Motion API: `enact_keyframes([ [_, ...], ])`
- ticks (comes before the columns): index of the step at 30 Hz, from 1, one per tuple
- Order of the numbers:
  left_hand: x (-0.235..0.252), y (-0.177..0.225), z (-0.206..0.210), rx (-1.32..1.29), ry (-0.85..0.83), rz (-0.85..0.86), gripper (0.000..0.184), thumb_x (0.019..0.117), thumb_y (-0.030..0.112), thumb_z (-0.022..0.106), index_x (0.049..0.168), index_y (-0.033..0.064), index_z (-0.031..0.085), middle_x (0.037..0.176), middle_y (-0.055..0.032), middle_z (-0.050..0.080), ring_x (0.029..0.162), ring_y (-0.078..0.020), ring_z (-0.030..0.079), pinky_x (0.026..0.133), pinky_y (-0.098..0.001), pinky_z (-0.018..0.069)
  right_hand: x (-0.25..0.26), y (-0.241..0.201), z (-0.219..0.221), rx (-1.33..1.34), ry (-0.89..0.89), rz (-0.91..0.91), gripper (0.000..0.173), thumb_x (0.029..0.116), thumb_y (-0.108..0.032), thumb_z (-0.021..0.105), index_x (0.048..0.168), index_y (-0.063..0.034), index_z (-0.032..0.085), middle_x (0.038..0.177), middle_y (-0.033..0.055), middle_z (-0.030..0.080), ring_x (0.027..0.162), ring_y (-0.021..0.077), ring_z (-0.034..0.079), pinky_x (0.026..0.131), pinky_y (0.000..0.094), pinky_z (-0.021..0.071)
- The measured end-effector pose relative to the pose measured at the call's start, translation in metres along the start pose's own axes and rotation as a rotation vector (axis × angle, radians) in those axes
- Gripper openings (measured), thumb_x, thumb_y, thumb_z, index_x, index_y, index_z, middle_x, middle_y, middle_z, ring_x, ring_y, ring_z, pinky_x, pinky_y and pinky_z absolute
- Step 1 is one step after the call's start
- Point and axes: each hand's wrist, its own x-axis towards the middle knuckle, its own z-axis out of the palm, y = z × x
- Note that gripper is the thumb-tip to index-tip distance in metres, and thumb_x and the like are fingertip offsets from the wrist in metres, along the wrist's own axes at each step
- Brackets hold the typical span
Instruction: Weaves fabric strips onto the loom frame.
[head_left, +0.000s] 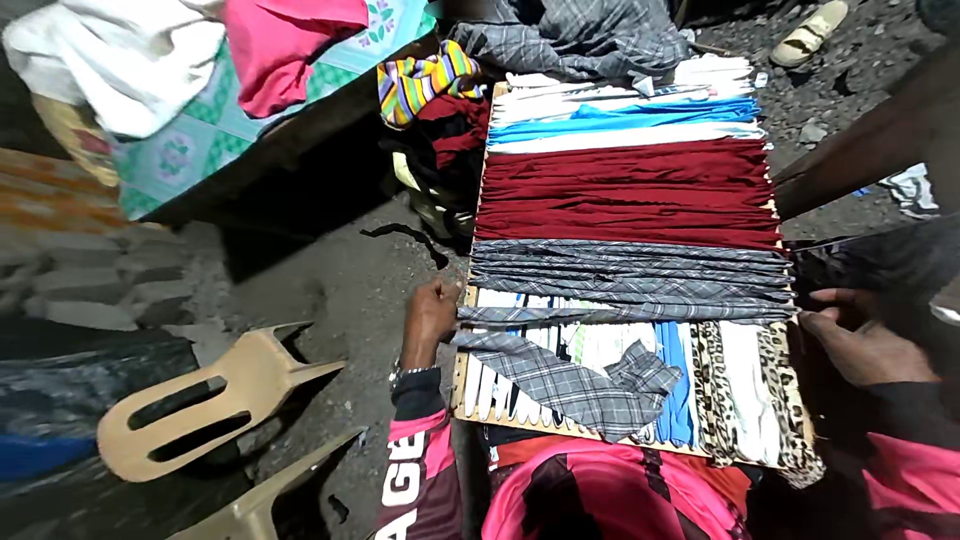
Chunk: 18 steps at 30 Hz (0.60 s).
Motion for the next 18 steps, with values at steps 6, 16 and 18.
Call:
enact_keyframes([
  [6, -0.069, -0.023, -0.052, -0.093, -0.451, 0.256, 0.036, 0.0958, 0.047, 0.065, 0.082, 0.0143, 0.071, 0.064, 0.0042, 0.06, 0.053, -0.0068, 0.053, 0.051, -0.0302, 0.0483, -0.069, -0.074, 0.004, 0.163, -0.085, -0.495, 0.029, 0.0969, -0.028, 0.065, 0.111, -0.0034, 0.071, 0.091, 0.0108, 0.071, 0.075, 0.0181, 0.066, 0.069, 0.0429, 0.0572],
  [16, -0.083, -0.054, -0.038, -0.515, -0.567, 0.251, 0.021, 0.0995, 0.02, 0.059, 0.081, 0.0239, 0.069, 0.063, 0.0137, 0.059, 0.05, 0.003, 0.049, 0.046, -0.0162, 0.043, -0.136, -0.166, 0.113, 0.88, -1.134, 0.107, 0.058, 0.1113, -0.046, 0.036, 0.142, 0.0024, 0.048, 0.122, 0.0207, 0.069, 0.102, 0.029, 0.073, 0.09, 0.045, 0.06],
  [18, -0.085, -0.06, -0.038, -0.516, -0.6, 0.248, 0.022, 0.0997, 0.019, 0.059, 0.082, 0.0248, 0.069, 0.064, 0.0143, 0.061, 0.05, 0.0036, 0.049, 0.046, -0.0161, 0.043, -0.132, -0.169, 0.124, 1.101, -1.022, 0.272, 0.057, 0.1115, -0.044, 0.037, 0.145, 0.0012, 0.045, 0.126, 0.0218, 0.067, 0.108, 0.0302, 0.071, 0.095, 0.0448, 0.0584],
])
